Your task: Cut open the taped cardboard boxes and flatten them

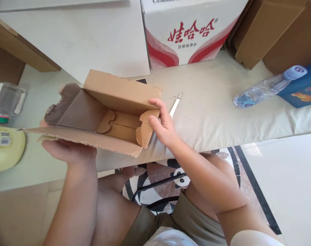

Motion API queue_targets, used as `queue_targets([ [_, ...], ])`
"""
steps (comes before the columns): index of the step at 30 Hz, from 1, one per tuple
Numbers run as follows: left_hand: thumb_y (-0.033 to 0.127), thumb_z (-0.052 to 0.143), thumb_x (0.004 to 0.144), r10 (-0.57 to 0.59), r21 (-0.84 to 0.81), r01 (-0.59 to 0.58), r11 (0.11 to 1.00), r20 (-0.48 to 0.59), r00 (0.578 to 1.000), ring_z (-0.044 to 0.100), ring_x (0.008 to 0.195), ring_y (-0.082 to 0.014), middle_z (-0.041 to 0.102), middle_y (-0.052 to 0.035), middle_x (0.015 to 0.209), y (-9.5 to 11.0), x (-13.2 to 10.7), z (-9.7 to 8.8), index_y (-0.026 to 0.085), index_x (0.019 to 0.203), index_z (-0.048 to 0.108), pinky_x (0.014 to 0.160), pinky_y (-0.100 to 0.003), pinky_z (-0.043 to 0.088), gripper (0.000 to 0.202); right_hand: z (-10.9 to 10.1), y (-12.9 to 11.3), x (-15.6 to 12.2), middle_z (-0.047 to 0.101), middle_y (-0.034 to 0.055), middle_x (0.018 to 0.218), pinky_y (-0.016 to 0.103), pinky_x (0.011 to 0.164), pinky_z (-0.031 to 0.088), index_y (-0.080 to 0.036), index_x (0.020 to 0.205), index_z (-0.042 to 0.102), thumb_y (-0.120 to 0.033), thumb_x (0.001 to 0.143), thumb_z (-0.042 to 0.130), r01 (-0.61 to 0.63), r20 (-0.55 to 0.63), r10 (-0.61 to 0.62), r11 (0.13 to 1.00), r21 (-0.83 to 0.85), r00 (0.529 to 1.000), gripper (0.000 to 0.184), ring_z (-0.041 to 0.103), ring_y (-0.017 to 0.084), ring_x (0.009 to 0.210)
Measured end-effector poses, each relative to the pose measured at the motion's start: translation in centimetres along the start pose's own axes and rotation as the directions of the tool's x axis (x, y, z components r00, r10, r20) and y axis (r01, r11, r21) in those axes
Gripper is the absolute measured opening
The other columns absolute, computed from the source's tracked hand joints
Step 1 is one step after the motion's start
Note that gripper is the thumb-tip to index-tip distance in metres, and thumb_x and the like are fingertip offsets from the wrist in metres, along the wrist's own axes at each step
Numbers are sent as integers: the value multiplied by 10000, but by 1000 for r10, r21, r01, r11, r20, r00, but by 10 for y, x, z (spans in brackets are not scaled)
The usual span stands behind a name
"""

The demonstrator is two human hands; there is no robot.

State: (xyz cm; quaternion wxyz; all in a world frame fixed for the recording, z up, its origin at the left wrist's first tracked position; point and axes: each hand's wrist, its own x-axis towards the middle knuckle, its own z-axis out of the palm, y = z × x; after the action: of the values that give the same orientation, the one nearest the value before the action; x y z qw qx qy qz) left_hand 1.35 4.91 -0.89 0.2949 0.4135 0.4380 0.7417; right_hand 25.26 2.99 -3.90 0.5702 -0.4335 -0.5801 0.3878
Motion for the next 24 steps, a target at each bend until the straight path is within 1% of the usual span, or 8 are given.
queue_targets([
  [3,598,541,880,138,-62,-139,988,-12,990,627,1155,-288,697,-49,1072,2,-5,4,258,1031,691,1124,-457,460,401,-9,-4,-2,584,74,1408,512,1134,524,-335,1355,465,-624,985,542,-20,42,21,1000,-23,999,476,609,278,1280],
  [5,565,555,881,172,-38,-172,984,6,985,642,1134,-276,705,-51,1047,2,-6,5,252,964,701,1110,-440,467,356,-14,-2,-4,585,79,1408,533,1144,523,-341,1351,467,-662,970,545,-31,48,33,999,-40,998,505,604,292,1302],
  [8,436,578,886,138,-51,-137,989,35,990,653,1127,-267,711,-63,1019,2,-5,2,235,864,686,1094,-426,469,229,-15,3,-4,582,83,1414,551,1128,541,-344,1345,475,-721,945,535,-25,15,26,999,-47,1000,553,604,308,1319],
  [11,408,617,867,74,-74,-75,994,-21,997,645,1076,-248,702,-68,985,-2,-1,-4,220,760,631,1018,-387,500,217,-6,4,0,571,73,1466,550,1110,557,-373,1411,438,-728,944,526,16,-6,-17,999,-44,1000,594,615,305,1331],
  [16,463,776,801,-58,-83,53,995,-63,996,574,863,-184,585,-25,852,-7,1,-11,204,819,572,837,-312,502,331,6,-3,5,565,47,1538,532,1021,599,-506,1619,107,-727,964,495,62,-3,-62,995,-80,998,792,657,303,1321],
  [19,489,809,802,-29,-35,27,999,-43,999,515,784,-143,488,22,772,-7,-1,-13,213,783,523,802,-266,472,398,7,-4,5,622,46,1479,531,970,608,-539,1642,4,-753,975,432,63,17,-61,989,-133,998,821,664,324,1330],
  [22,512,776,836,-6,19,7,1000,-35,999,501,772,-133,503,27,780,-8,-2,-15,214,799,544,796,-253,460,379,7,-1,4,647,46,1441,531,966,606,-556,1643,10,-760,983,391,59,16,-57,985,-162,998,789,663,329,1338],
  [24,532,756,846,-7,54,9,999,-36,999,530,809,-140,532,18,818,-9,-2,-15,213,848,579,826,-264,468,365,6,1,4,639,50,1450,534,1000,601,-539,1638,117,-750,979,423,62,-4,-63,987,-148,998,756,661,321,1337],
])
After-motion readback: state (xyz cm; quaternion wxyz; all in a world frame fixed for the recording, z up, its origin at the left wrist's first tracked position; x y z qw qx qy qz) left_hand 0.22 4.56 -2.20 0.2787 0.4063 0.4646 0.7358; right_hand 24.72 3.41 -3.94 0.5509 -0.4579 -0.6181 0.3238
